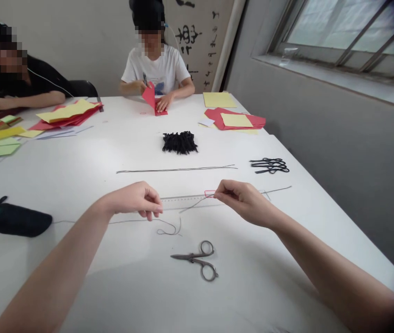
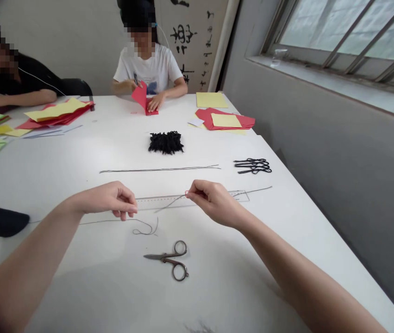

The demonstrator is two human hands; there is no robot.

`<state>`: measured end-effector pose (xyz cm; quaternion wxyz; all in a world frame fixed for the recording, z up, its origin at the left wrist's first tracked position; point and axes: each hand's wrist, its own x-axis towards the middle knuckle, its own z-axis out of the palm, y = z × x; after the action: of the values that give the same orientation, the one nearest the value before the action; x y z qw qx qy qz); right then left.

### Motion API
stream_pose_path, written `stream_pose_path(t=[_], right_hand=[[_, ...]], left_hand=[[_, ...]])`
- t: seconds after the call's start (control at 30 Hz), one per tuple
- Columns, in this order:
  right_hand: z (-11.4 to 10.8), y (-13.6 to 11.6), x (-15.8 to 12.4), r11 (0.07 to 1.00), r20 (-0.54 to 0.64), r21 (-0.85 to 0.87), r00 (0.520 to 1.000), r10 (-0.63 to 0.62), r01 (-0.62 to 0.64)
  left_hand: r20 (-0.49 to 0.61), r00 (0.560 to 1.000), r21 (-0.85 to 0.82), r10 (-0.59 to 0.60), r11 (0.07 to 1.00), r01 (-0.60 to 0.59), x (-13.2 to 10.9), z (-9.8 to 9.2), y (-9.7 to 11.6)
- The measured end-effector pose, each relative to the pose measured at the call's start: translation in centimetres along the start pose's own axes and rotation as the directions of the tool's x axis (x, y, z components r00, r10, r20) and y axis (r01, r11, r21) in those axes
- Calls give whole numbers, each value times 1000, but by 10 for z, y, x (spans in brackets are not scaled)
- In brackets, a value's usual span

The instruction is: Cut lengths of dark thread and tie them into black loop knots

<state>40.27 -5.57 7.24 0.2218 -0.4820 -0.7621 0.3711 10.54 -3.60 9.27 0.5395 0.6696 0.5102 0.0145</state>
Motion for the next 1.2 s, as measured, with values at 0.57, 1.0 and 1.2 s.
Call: stream_pose_path(t=[0.57,1.0,1.2], right_hand=[[9,-36,11,972,12,-160,984,-175,175],[-27,-28,4,949,16,-316,1000,4,2],[-13,-30,4,978,266,-162,960,-85,131]], left_hand=[[-114,987,-319,116,936,-147,13,51,30],[55,996,-424,69,905,-39,8,45,29],[106,993,-399,55,917,-8,10,47,29]])
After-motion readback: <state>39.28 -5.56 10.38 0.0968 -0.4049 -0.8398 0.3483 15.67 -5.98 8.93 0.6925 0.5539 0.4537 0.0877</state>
